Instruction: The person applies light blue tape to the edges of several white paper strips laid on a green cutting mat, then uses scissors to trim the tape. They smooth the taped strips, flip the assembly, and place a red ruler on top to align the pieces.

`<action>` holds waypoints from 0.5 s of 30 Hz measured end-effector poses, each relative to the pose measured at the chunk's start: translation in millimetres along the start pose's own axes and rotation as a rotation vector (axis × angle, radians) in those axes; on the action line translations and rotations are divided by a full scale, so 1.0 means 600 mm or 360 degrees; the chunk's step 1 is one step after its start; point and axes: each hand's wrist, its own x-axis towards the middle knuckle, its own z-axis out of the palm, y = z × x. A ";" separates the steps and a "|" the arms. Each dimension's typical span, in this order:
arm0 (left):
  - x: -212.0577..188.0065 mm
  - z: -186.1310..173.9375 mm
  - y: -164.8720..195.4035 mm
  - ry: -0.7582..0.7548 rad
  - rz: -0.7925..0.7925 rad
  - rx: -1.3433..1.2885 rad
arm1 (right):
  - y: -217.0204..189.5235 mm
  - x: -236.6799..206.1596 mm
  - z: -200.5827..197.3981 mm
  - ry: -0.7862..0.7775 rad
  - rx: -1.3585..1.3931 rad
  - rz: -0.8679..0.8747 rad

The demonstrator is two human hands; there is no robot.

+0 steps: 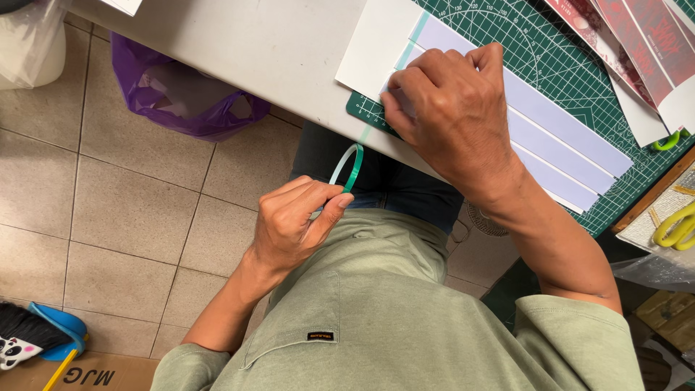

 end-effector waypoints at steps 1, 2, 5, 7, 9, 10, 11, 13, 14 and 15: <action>0.006 0.002 0.000 -0.0004 0.0002 0.0001 | 0.005 0.001 0.001 0.0004 -0.0003 0.0001; 0.011 0.004 0.000 -0.0009 0.0003 0.0000 | 0.009 0.001 0.001 0.0008 -0.0005 0.0002; 0.038 0.004 0.016 -0.0005 0.0012 0.0005 | 0.030 0.011 -0.018 0.0025 0.0012 -0.0008; 0.045 0.006 0.019 -0.0002 0.0001 0.0015 | 0.038 0.012 -0.022 0.0025 0.0058 -0.0005; 0.051 0.005 0.022 -0.0008 -0.0011 0.0018 | 0.043 0.015 -0.022 0.0039 0.0091 0.0004; 0.054 0.005 0.023 -0.0016 -0.0018 0.0008 | 0.045 0.016 -0.022 0.0047 0.0096 0.0014; 0.058 0.007 0.025 -0.0024 -0.0019 -0.0004 | 0.049 0.017 -0.023 0.0058 0.0097 0.0025; 0.067 0.010 0.029 -0.0020 0.0005 -0.0004 | 0.054 0.016 -0.030 0.0037 0.0113 0.0027; 0.068 0.009 0.031 -0.0016 0.0011 0.0002 | 0.055 0.017 -0.032 0.0027 0.0129 0.0025; 0.069 0.009 0.032 -0.0013 0.0003 0.0003 | 0.055 0.020 -0.033 0.0031 0.0125 0.0029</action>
